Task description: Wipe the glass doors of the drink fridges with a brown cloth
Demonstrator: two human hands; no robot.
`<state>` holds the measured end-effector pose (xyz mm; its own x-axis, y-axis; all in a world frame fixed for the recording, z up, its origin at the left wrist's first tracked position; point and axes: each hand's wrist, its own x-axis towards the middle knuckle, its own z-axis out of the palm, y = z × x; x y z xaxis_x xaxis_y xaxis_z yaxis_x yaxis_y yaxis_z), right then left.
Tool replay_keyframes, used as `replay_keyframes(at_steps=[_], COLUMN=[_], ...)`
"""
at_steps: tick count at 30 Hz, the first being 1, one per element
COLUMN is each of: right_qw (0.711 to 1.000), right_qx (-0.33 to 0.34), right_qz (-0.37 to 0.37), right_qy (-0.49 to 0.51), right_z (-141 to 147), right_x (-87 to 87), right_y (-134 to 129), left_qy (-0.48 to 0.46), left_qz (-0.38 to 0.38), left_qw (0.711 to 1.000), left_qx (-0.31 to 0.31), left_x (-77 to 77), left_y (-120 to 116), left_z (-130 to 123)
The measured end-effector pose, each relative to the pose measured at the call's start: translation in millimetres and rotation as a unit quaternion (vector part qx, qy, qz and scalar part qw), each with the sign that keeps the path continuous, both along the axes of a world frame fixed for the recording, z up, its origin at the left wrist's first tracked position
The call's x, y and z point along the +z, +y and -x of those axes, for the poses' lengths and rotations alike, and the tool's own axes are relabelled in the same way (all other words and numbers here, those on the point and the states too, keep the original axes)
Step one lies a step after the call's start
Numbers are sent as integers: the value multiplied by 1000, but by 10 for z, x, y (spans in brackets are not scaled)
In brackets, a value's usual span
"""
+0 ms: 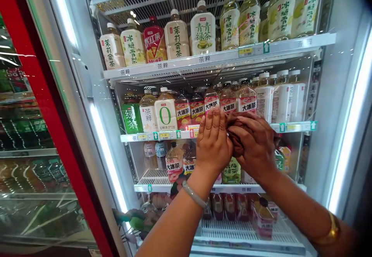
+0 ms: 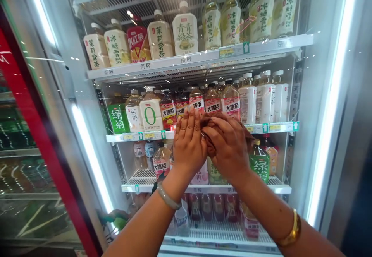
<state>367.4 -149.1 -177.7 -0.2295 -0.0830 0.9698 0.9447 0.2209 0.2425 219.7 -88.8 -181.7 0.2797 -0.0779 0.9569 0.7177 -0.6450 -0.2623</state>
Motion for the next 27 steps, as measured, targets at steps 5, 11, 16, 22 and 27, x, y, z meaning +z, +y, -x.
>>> replay_keyframes(at_steps=[5,11,16,22,27], right_qw=[1000,1000,999,994,994], right_qx=[-15,7,-33,-29,-29], right_qz=[9,-14,-24,-70,-65], right_qy=[-3,12,-6,84,83], right_z=[-111,54,-121,-161,-100], right_x=[120,-167,99,18,-5], right_y=[-38,9,5,6,36], left_qy=[3,-11,-4,4,3], left_qz=[-5,-1,13,-2,14], left_qw=[1000,1000,1000,1000,1000], left_qx=[6,-13,-16,-14,-26], left_x=[-14,6,14,-1,-8], left_y=[0,53,52,5,14], left_z=[-15,-15,-2,21,7])
